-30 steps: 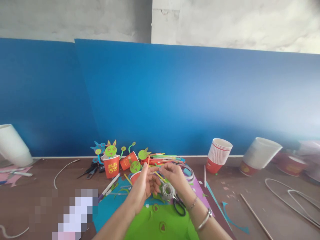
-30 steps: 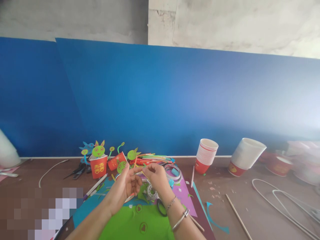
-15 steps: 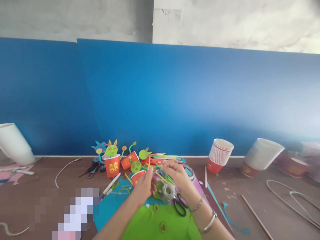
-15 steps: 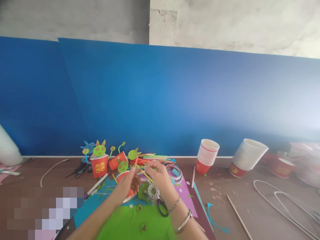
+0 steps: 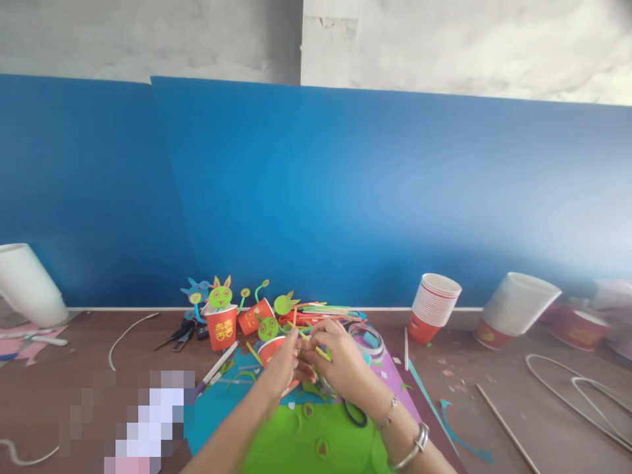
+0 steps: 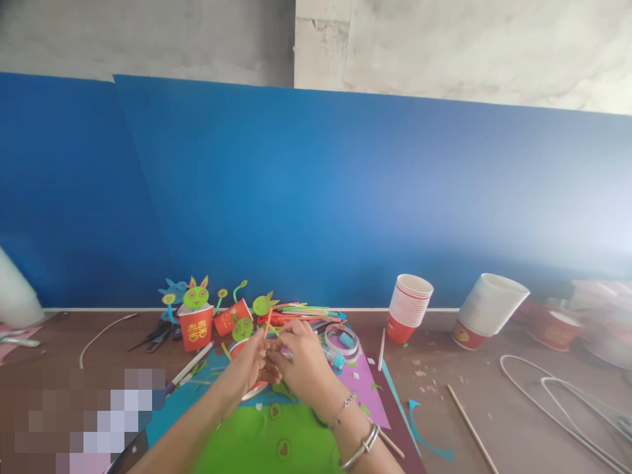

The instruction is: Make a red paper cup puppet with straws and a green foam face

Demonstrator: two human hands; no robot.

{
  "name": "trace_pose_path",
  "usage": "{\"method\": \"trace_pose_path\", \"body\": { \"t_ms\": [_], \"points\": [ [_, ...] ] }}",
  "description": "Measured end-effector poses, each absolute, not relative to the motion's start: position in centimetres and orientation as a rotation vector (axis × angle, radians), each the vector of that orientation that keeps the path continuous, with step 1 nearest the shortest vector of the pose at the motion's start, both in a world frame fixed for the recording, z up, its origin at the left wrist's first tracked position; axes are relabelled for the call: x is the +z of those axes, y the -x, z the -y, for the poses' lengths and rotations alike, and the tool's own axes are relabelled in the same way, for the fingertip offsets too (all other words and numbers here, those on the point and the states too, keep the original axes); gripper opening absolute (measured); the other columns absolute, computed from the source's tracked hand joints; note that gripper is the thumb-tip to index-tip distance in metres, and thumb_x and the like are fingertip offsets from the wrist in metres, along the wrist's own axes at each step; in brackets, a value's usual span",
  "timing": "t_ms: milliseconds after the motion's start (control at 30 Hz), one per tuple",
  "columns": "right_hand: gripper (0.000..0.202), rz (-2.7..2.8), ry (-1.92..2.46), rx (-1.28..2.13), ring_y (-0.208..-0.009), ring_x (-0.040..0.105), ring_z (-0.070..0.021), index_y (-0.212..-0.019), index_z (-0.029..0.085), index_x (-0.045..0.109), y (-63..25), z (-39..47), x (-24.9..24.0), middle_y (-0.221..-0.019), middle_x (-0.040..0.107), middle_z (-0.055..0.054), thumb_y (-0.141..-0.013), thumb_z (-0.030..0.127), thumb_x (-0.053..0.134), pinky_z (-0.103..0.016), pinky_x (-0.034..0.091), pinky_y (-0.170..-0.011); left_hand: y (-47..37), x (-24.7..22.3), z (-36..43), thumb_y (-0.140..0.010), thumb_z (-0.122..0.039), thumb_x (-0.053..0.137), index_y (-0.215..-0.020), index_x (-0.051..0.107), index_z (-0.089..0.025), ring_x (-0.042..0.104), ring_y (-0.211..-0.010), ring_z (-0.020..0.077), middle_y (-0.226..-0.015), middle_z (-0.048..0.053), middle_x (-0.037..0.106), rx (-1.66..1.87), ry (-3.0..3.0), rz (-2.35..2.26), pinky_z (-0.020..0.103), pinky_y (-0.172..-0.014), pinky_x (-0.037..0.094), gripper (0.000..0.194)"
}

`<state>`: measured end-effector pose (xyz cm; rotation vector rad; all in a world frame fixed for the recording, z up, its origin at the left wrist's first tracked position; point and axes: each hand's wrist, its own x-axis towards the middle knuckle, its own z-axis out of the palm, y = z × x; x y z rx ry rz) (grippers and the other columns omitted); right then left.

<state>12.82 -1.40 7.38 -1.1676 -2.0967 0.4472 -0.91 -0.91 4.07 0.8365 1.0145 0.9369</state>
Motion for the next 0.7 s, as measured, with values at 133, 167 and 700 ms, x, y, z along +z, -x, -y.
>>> {"method": "trace_pose_path", "body": {
  "t_ms": [133,167,700],
  "points": [
    [0.012,2.112,1.173,0.377,-0.087,0.053,-0.0214,-0.07,0.019,0.062,-12.9,1.2,7.1,-0.088,0.059,-0.005,-0.078,0.01,0.06,-0.034,0.043,-0.078,0.9,2.9,0.7,-0.069,-0.071,0.048,-0.082,0.055,-0.018,0.063,-0.054,0.0174,-0.055,-0.004,0.058,0.933,-0.865,-1.031,0.027,-0.055,0.042,0.056],
    [0.013,2.107,1.173,0.367,-0.087,0.053,-0.0213,-0.071,0.019,0.062,-12.9,1.2,7.0,-0.087,0.059,-0.005,-0.077,0.009,0.059,-0.034,0.043,-0.078,0.9,2.7,0.6,-0.071,-0.07,0.047,-0.081,0.055,-0.018,0.063,-0.054,0.0172,-0.056,-0.003,0.058,0.93,-0.869,-1.054,0.027,-0.054,0.042,0.054],
    [0.016,2.065,1.199,0.347,-0.088,0.055,-0.0207,-0.067,0.019,0.059,-13.1,1.1,7.2,-0.087,0.06,-0.005,-0.076,0.006,0.06,-0.035,0.042,-0.083,0.8,4.9,2.3,-0.073,-0.026,0.047,-0.071,0.046,-0.021,0.055,-0.05,0.0114,-0.065,-0.003,0.055,0.936,-1.204,-1.104,0.026,-0.052,0.046,0.006]
  ]
}}
